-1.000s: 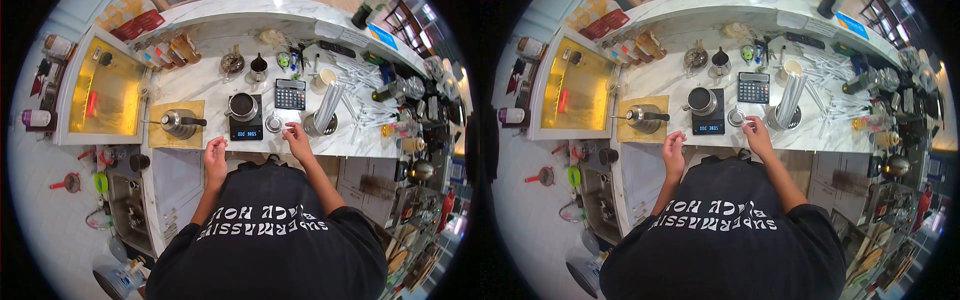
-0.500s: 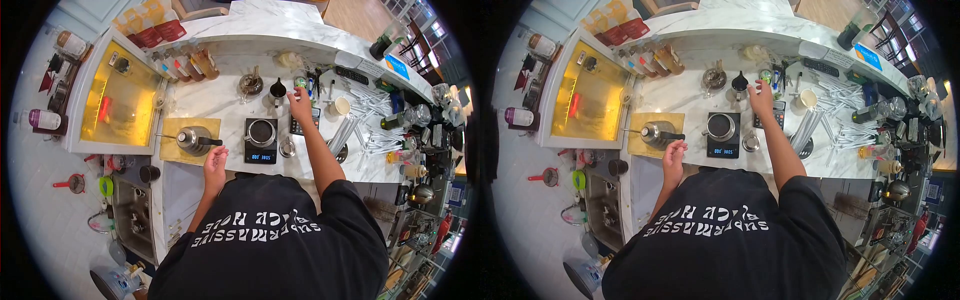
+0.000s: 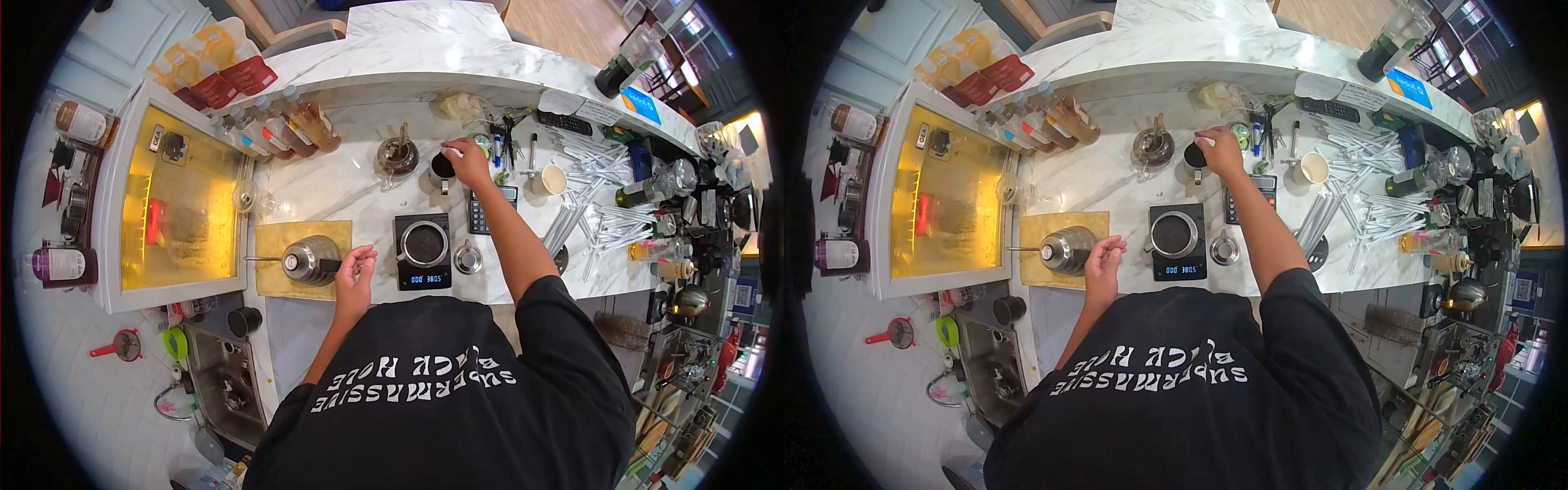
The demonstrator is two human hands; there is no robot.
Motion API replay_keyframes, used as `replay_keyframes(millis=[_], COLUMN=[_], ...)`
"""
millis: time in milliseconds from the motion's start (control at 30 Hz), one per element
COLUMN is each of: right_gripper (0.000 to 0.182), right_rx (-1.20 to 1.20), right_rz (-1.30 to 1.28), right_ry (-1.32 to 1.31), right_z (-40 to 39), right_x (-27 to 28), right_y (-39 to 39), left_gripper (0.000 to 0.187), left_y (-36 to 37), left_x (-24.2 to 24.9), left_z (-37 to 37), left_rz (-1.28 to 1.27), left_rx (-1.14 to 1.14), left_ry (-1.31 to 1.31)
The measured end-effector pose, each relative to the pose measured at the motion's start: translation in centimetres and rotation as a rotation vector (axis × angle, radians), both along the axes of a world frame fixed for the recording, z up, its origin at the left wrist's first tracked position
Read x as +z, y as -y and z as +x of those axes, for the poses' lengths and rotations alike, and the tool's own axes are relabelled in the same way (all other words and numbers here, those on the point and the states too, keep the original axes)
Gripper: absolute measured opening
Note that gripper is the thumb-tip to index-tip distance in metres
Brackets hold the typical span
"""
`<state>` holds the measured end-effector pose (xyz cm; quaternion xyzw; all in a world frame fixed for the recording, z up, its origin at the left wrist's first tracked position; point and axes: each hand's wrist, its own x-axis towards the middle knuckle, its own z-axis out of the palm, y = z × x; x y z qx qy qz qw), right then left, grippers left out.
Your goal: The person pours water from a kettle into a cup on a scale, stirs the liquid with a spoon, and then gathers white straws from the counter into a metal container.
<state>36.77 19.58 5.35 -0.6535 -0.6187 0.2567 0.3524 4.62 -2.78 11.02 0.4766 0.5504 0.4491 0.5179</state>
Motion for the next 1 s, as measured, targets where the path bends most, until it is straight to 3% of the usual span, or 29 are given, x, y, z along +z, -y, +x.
replay_keyframes(millis=[67,167,333,433,500,633,733,833,1000], right_gripper=[0.024,0.025,0.022,0.018,0.018,0.017,0.016,0.011,0.009], right_rx=[0.013,0.001,-0.004,0.006,-0.169,-0.261,-0.337,-0.373,-0.212], right_rz=[0.117,0.197,0.124,0.196,0.194,0.23,0.145,0.126,0.121], right_ry=[-0.026,0.056,0.09,-0.04,-0.24,-0.381,-0.697,-0.83,-0.662], right_z=[0.1,0.2,0.7,1.1,1.0,1.4,2.5,2.5,0.7], right_x=[-0.3,0.0,2.1,2.7,3.6,5.9,7.2,11.6,12.5], right_y=[0.1,1.3,3.3,4.1,4.9,7.2,9.9,14.0,19.6], left_gripper=[0.029,0.03,0.03,0.03,0.03,0.031,0.031,0.031,0.029], left_y=[-0.2,-0.7,-1.6,-2.0,-2.1,-2.4,-2.5,-2.6,-2.9], left_x=[-0.2,-0.7,-0.6,-0.3,-0.4,-0.7,0.0,0.6,2.0], left_z=[0.0,0.0,1.1,1.8,1.8,1.7,1.7,1.8,2.1], left_rz=[-0.018,-0.023,-0.044,-0.052,-0.046,-0.048,-0.053,-0.06,-0.061], left_rx=[-0.006,-0.007,-0.027,-0.045,-0.056,-0.107,-0.131,-0.14,-0.196], left_ry=[-0.001,-0.007,0.039,0.056,0.057,0.024,0.011,-0.007,-0.064])
